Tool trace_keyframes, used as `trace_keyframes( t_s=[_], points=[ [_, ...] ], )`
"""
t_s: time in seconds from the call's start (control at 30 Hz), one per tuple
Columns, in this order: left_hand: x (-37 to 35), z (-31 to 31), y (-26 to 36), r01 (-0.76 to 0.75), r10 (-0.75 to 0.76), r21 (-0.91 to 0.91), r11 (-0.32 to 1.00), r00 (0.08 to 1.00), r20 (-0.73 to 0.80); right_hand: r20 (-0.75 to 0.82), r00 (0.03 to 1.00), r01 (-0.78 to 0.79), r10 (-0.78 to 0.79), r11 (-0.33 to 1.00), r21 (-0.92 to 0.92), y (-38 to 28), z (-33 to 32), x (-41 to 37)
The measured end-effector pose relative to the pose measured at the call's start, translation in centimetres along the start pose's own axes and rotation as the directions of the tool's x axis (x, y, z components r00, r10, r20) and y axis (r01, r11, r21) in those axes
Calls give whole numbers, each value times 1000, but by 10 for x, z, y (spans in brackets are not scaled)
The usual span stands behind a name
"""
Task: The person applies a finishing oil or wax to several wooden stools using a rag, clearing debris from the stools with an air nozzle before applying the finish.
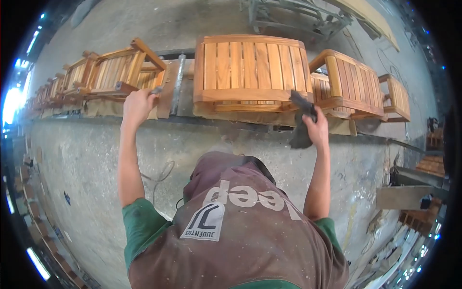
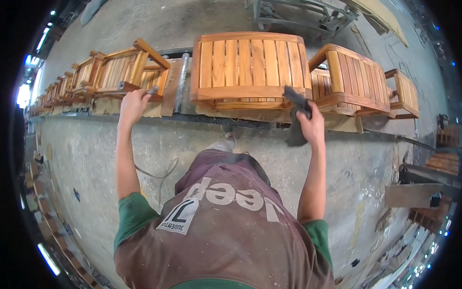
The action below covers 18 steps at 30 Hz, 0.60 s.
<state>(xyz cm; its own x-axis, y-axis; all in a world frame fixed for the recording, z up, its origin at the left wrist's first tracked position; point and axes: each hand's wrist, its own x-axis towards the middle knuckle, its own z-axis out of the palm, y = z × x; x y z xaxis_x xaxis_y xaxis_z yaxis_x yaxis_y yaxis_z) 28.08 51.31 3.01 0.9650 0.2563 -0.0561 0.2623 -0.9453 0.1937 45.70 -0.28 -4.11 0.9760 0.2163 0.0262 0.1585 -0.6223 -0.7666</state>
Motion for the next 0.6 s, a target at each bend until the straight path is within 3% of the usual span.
trace_keyframes(
  t_s=[0.07,0.13,0.2,0.27,0.33,0.37,0.43,0.47,0.53,0.6],
  points=[
    [6,8,-13,270,-270,-6,963,959,-86,-99,993,-63,57,996,-57,-26,-13,33],
    [-2,29,-40,259,-324,-336,906,933,-154,-185,980,-83,71,995,-54,-30,-17,62],
    [-17,41,-44,349,-433,-393,851,889,-149,-156,981,-114,111,993,-13,-23,-14,85],
    [-29,50,-42,510,-563,-340,790,823,-74,-149,985,-98,89,994,-50,-28,-1,95],
    [-40,84,-50,602,-702,-404,689,693,-166,-120,989,-95,87,994,-62,-31,10,103],
    [-48,99,-57,601,-698,-399,692,698,-160,-95,989,-120,116,992,-38,-34,14,107],
    [-50,107,-66,727,-823,-458,512,568,-18,-77,985,-156,155,988,-5,-33,19,115],
    [-44,107,-65,729,-821,-451,515,570,-15,-87,983,-166,162,986,-31,-30,19,121],
    [-38,105,-53,505,-792,-766,398,611,-8,-72,982,-178,174,982,-62,-14,17,136],
    [-16,90,-47,489,-788,-768,415,615,-34,-155,986,-82,64,990,-112,12,21,155]
  ],
)
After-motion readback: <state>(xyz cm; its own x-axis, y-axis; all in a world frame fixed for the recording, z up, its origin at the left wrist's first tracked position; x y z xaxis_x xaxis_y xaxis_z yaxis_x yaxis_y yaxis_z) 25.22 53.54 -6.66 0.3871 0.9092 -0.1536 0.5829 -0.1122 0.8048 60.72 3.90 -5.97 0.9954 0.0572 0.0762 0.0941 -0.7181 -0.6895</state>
